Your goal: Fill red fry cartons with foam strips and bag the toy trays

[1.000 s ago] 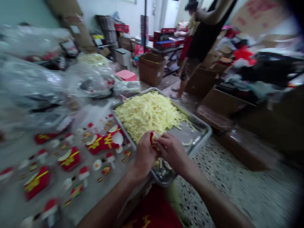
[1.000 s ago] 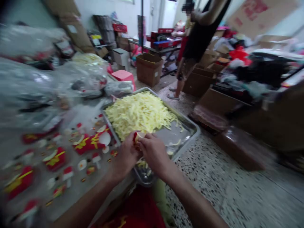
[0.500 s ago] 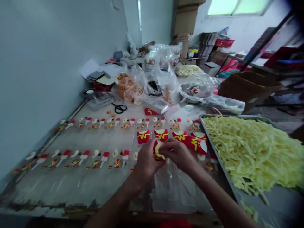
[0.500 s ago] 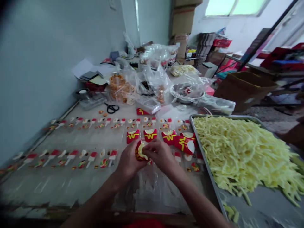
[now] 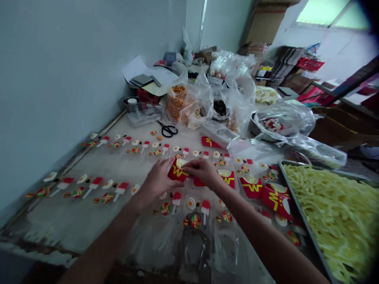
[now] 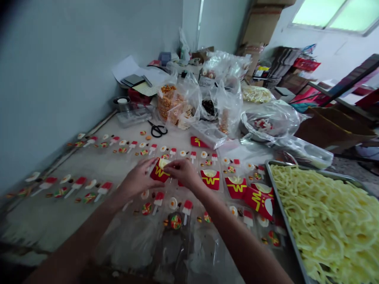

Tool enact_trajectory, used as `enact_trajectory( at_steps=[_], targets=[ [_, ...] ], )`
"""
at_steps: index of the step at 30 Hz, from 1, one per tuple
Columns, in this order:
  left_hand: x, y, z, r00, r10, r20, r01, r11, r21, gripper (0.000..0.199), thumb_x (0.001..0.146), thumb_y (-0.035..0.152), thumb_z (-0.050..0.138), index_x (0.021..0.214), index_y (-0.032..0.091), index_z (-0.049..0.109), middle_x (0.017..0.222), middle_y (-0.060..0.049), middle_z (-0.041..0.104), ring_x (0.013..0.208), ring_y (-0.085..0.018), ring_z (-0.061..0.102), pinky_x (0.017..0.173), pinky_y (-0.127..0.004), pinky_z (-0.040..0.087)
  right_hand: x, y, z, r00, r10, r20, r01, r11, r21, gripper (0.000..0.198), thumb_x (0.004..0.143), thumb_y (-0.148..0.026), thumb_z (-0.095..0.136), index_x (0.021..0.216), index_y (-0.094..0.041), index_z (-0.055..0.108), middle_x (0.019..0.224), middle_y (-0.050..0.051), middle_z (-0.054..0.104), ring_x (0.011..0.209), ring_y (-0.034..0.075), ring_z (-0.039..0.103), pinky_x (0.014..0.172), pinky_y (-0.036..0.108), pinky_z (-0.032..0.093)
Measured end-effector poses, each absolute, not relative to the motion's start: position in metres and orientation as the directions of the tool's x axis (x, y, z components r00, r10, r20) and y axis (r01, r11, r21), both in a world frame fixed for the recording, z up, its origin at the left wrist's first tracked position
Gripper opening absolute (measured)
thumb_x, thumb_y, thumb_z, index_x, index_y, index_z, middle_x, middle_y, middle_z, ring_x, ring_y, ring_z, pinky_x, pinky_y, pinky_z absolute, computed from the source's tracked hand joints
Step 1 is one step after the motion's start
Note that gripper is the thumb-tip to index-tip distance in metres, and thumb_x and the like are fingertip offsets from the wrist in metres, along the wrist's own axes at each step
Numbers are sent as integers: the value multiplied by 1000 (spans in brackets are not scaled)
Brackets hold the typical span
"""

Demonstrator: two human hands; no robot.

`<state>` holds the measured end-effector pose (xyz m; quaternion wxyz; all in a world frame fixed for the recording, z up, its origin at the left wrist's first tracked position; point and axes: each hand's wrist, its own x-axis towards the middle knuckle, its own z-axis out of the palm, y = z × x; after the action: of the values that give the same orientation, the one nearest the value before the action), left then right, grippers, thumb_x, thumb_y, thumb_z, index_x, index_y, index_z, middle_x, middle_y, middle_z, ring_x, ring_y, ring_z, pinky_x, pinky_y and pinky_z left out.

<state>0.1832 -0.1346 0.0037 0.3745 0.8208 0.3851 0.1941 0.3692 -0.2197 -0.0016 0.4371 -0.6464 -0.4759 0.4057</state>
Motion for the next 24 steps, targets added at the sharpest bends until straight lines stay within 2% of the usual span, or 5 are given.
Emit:
enact_trajectory(
  at_steps=[3,8,14,21,24],
  targets=[
    [170,-102,-2,710,701,72,507,-579,639,98,50,34,93,139,18,54,153,-16,47,144,-31,40,121,-44,29,380,-194,-4,194,981,-25,524,-125,-842,18,84,-30,69,88,-16,79,68,0,68,61,12,55,58,23,38],
    [163,-88,-21,846,533,37,386,-658,647,89,62,32,87,143,25,50,154,-10,48,145,-24,42,121,-39,30,380,-179,-5,23,1000,-7,787,-23,-617,17,88,-17,65,97,-20,79,88,4,72,79,15,63,74,25,43],
    [161,-88,-35,884,452,118,319,-769,553,71,76,38,78,141,25,53,152,-11,50,142,-27,45,118,-46,36,361,-185,0,-195,981,-14,977,193,-84,25,93,-19,58,106,-26,77,118,12,62,110,28,57,89,39,45],
    [159,-64,-63,902,397,169,289,-848,445,71,74,57,72,135,25,59,146,-12,56,134,-32,52,115,-49,39,360,-169,13,-208,967,-150,977,198,-81,20,93,-15,54,97,-15,74,103,12,72,106,28,63,87,40,49],
    [164,-55,-69,909,396,131,312,-854,416,68,77,54,69,136,23,58,147,-10,55,134,-31,52,115,-45,39,366,-163,12,-140,980,-144,986,123,-115,24,95,-18,51,112,-19,69,112,8,73,102,23,67,80,35,52]
  ],
)
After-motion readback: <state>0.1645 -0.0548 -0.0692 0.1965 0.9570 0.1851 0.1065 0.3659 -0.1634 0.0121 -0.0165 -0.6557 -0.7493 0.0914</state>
